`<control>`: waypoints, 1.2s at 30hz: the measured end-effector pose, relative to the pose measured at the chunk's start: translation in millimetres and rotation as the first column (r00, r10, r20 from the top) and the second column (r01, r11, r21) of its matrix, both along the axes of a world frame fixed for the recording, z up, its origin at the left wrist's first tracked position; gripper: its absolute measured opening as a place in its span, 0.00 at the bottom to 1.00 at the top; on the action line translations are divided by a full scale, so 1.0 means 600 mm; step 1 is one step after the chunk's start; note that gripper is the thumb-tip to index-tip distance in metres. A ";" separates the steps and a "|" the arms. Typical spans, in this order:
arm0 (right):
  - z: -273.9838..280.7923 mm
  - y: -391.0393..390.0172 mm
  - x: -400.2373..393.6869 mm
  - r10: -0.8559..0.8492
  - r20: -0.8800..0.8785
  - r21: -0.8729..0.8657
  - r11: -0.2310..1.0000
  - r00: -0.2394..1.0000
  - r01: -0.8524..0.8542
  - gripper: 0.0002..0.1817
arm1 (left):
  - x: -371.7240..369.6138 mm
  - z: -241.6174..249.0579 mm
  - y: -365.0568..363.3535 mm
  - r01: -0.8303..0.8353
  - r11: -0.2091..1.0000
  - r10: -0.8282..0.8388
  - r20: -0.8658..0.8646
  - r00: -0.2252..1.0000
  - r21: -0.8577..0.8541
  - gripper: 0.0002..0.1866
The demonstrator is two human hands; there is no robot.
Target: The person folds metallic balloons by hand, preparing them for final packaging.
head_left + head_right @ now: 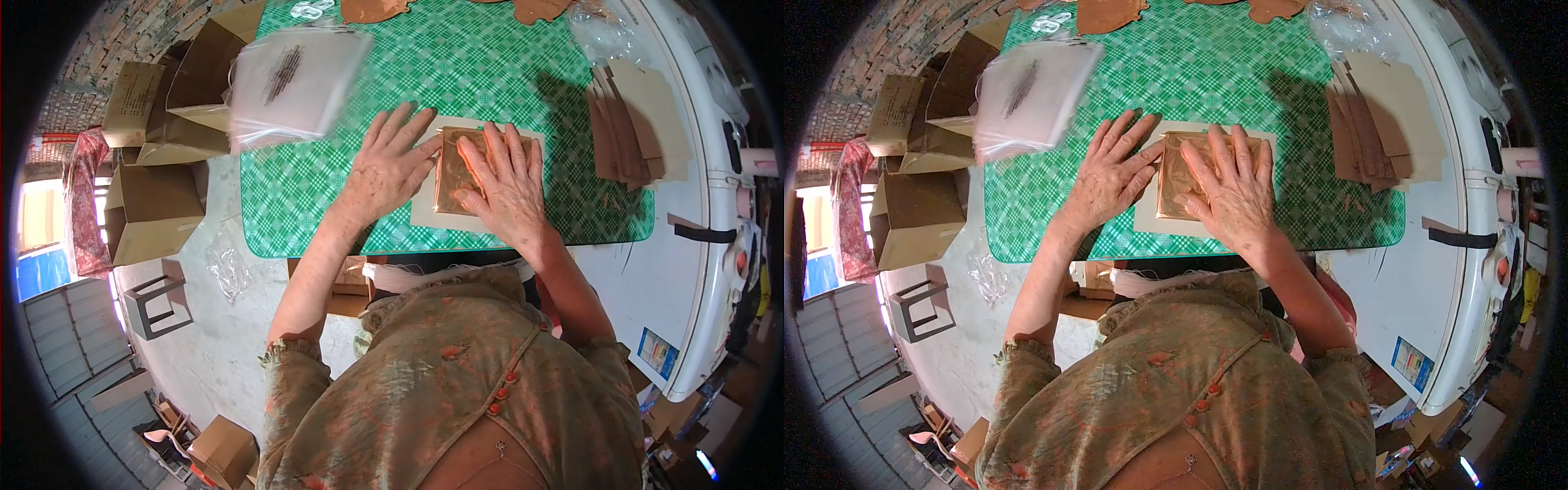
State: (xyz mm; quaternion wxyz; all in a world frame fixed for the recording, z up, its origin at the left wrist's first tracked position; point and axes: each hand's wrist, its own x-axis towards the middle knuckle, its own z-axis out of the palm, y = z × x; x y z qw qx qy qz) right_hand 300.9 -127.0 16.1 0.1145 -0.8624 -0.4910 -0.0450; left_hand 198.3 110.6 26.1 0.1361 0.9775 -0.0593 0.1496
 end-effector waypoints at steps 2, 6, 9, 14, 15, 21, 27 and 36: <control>0.001 0.000 0.000 0.002 0.000 0.000 1.000 1.000 -0.002 0.44 | 0.002 0.000 0.005 0.034 0.999 -0.034 -0.010 0.999 -0.003 0.23; 0.000 0.002 -0.001 0.002 -0.010 -0.002 1.000 1.000 -0.002 0.43 | 0.005 0.007 0.011 0.073 0.997 -0.071 -0.049 0.996 0.030 0.24; 0.000 0.001 -0.001 0.009 0.009 -0.008 1.000 1.000 -0.009 0.43 | 0.012 0.011 0.019 0.116 0.992 -0.114 -0.046 0.992 0.048 0.25; 0.002 0.004 -0.001 0.024 0.041 -0.009 1.000 0.999 -0.023 0.43 | 0.023 0.013 0.026 0.166 0.981 -0.160 -0.071 0.985 0.101 0.26; 0.002 0.003 0.000 0.029 0.050 -0.007 1.000 0.998 -0.029 0.43 | 0.023 0.011 0.027 0.173 0.981 -0.167 -0.068 0.984 0.092 0.26; 0.004 0.003 0.000 0.038 0.066 0.008 0.999 0.997 -0.039 0.42 | 0.017 0.007 0.025 0.197 0.979 -0.198 0.019 0.980 0.053 0.24; 0.002 0.002 0.001 0.037 0.083 0.013 0.999 0.996 -0.038 0.43 | 0.011 0.009 0.025 0.192 0.979 -0.191 -0.015 0.981 0.073 0.25; 0.004 0.003 0.000 0.041 0.081 0.012 0.999 0.996 -0.042 0.43 | 0.009 0.009 0.009 0.189 0.980 -0.183 -0.076 0.980 0.068 0.27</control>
